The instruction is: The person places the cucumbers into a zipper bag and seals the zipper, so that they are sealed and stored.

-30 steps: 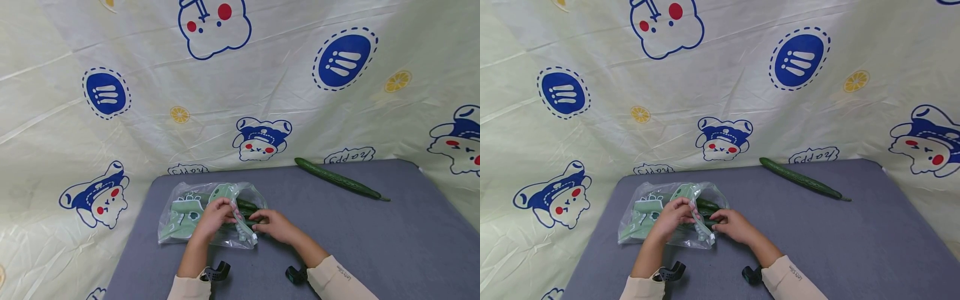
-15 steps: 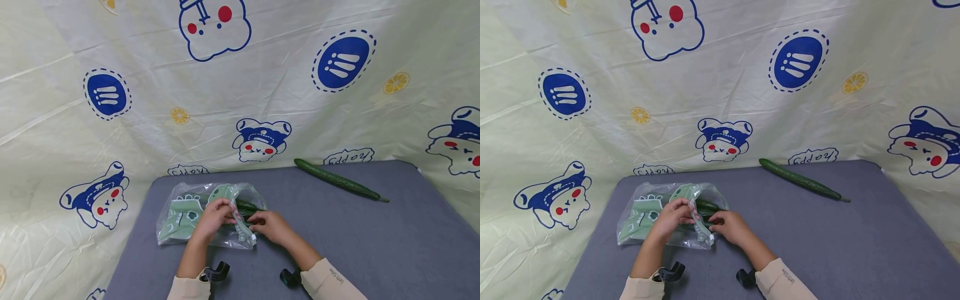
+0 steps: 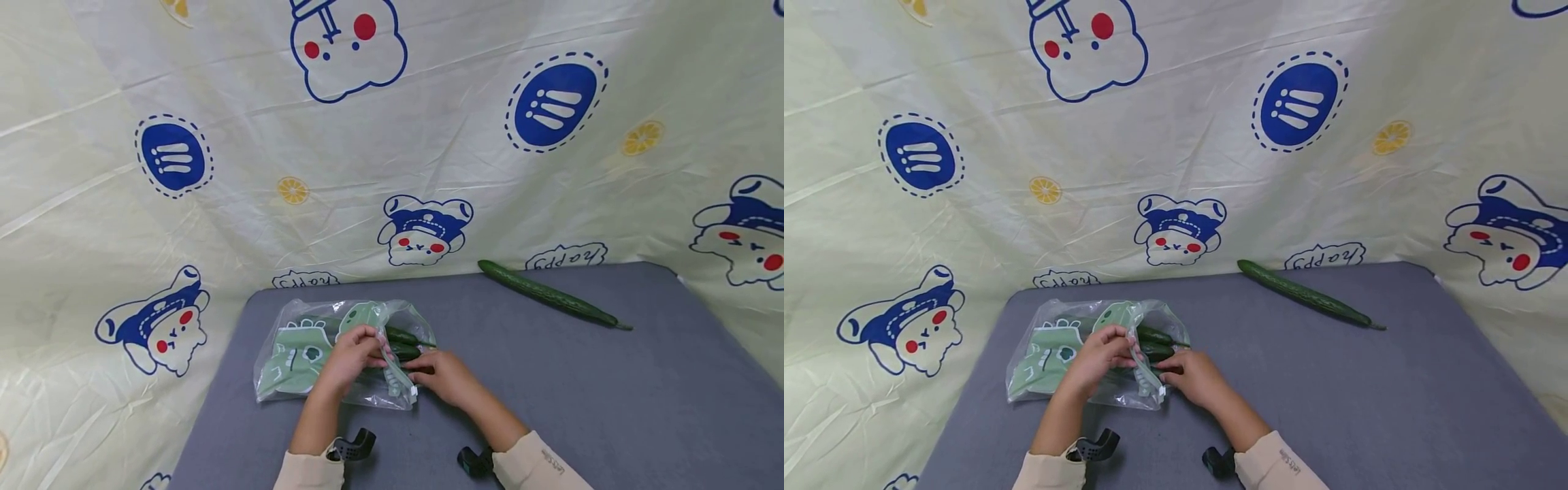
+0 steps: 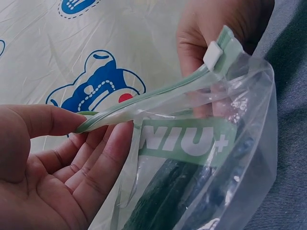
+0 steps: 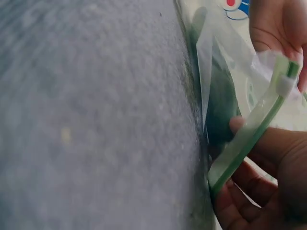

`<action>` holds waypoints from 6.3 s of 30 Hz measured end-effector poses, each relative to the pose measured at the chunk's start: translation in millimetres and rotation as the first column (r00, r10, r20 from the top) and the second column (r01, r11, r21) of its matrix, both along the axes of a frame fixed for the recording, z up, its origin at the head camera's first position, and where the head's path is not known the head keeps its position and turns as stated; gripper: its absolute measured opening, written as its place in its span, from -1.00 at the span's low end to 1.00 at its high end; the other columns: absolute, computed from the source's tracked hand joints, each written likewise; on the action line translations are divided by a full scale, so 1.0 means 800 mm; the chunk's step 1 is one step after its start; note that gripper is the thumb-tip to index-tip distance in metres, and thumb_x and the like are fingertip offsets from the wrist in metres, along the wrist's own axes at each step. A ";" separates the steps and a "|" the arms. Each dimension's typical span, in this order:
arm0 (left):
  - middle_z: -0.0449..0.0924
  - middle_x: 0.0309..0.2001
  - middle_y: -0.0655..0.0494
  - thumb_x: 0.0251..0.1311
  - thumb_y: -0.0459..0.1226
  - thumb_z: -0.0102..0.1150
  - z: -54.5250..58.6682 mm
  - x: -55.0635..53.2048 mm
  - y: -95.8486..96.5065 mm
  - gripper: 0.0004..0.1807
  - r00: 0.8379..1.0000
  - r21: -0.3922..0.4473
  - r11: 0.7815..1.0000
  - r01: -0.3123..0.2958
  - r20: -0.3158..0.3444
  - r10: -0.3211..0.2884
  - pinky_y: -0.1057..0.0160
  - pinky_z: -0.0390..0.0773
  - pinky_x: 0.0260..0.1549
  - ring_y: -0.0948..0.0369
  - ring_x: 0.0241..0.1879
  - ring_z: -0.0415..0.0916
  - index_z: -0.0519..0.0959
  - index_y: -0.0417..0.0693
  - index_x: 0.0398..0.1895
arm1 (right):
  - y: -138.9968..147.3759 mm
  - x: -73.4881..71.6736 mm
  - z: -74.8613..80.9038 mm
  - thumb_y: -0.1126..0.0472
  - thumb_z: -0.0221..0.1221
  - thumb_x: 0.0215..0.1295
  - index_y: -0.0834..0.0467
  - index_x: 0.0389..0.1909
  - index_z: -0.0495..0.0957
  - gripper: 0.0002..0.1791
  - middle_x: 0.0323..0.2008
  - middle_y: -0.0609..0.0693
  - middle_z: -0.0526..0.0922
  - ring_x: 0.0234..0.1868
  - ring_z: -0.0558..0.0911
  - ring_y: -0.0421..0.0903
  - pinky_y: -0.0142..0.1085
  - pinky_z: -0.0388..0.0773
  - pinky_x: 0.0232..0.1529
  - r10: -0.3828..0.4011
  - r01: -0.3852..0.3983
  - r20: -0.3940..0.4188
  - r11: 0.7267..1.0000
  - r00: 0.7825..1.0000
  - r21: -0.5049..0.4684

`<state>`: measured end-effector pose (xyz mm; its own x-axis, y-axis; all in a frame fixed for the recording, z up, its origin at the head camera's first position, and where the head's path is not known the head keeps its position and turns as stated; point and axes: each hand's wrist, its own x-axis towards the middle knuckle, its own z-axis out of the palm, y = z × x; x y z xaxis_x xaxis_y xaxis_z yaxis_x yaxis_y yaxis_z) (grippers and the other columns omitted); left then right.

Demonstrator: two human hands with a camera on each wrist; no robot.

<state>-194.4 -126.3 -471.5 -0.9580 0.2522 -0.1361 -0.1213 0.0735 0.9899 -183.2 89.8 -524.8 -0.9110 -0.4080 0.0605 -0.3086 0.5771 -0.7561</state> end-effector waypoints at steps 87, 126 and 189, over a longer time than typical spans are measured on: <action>0.67 -0.25 -0.07 0.45 -0.33 0.04 0.001 0.000 -0.007 -0.79 1.000 -0.004 1.000 -0.007 0.000 0.007 0.20 0.74 -0.21 0.19 -0.30 0.69 0.47 -0.36 -0.06 | 0.342 -0.097 0.014 -0.24 0.06 0.48 0.39 0.47 0.17 -0.12 0.40 0.55 0.19 0.34 0.23 0.53 0.35 0.40 0.16 -0.453 0.423 0.080 0.872 0.888 0.247; 0.66 -0.31 0.03 0.43 -0.32 0.05 -0.001 -0.003 -0.009 -0.81 1.000 -0.004 1.000 -0.026 0.012 0.026 0.23 0.76 -0.24 0.21 -0.32 0.71 0.49 -0.33 -0.10 | 0.324 -0.063 0.036 -0.23 -0.04 0.54 0.28 0.45 0.27 -0.24 0.42 0.56 0.16 0.37 0.15 0.59 0.46 0.26 0.15 -0.355 0.332 0.059 0.913 0.933 0.237; 0.67 -0.25 -0.11 0.42 -0.36 0.04 0.001 -0.003 -0.002 -0.82 0.999 0.006 1.000 -0.026 0.027 0.026 0.27 0.74 -0.27 0.22 -0.35 0.66 0.49 -0.35 -0.08 | 0.170 -0.030 0.031 -0.07 0.27 0.35 0.03 0.21 0.62 -0.52 0.24 0.22 0.59 0.28 0.52 0.31 0.27 0.48 0.18 -0.092 0.102 -0.083 0.987 0.992 0.124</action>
